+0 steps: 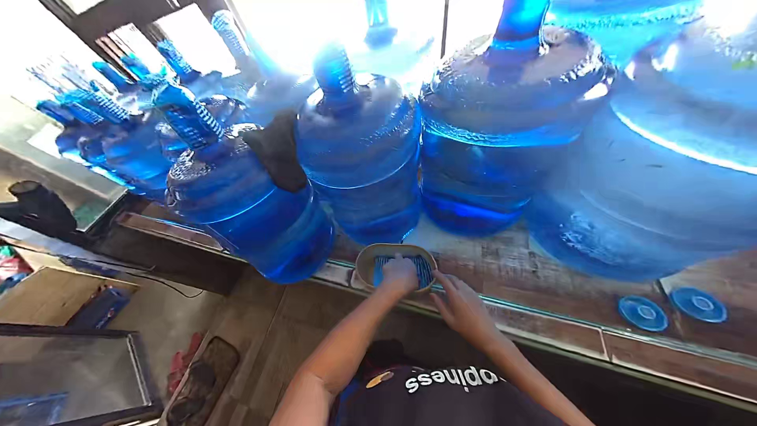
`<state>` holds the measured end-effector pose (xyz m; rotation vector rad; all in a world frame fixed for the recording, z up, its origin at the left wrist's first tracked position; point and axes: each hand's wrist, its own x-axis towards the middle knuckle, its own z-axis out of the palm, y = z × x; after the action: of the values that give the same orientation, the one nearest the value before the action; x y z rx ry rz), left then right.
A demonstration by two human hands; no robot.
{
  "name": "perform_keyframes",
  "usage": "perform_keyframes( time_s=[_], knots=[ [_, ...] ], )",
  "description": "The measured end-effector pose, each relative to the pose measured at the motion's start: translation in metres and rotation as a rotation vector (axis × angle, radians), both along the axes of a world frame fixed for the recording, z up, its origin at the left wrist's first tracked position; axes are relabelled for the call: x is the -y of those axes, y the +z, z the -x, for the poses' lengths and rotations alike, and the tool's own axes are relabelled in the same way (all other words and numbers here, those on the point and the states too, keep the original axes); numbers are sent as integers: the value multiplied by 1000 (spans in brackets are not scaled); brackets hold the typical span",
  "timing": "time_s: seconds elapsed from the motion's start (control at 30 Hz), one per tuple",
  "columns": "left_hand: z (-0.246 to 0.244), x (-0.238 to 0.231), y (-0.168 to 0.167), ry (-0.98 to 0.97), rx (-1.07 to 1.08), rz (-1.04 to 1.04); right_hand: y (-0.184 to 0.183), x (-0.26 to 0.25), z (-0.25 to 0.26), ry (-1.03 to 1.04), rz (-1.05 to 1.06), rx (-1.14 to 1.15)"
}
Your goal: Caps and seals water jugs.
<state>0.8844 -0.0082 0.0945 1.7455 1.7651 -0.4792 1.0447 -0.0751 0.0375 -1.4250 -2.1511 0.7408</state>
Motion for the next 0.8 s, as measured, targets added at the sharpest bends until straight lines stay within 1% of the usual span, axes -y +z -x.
perform_keyframes(
  time_s=[0.13, 0.23, 0.3, 0.37, 0.43, 0.5, 0.53, 0.57, 0.63, 0.73, 0.8],
  knots=[
    [11, 0, -7, -1, 80, -28, -2, -5, 13, -19, 36, -1],
    [23, -5, -12, -29, 136, -36, -10, -9, 17, -21, -50, -32],
    [35, -11, -15, -4, 174, -84, -10, -14, 21, -10, -45, -26],
    [49, -15, -7, 44, 200, -150, -4, -22, 25, 7, 11, 16],
    [65, -18, 10, 91, 240, -206, 6, -29, 25, 43, 94, 98],
    [83, -20, 23, 142, 331, -231, 20, -35, 19, 88, 205, 166],
    [93, -18, 28, 169, 396, -251, 25, -37, 15, 92, 225, 167],
    [103, -14, 31, 186, 482, -289, 29, -38, 9, 84, 216, 141],
    [119, -6, 37, 224, 690, -387, 35, -39, 0, 37, 158, 9],
    [130, 4, 42, 344, 981, -508, 50, -39, 1, -60, 125, -308],
    [131, 7, 42, 459, 1230, -512, 71, -36, 8, -107, 141, -516]
  ],
)
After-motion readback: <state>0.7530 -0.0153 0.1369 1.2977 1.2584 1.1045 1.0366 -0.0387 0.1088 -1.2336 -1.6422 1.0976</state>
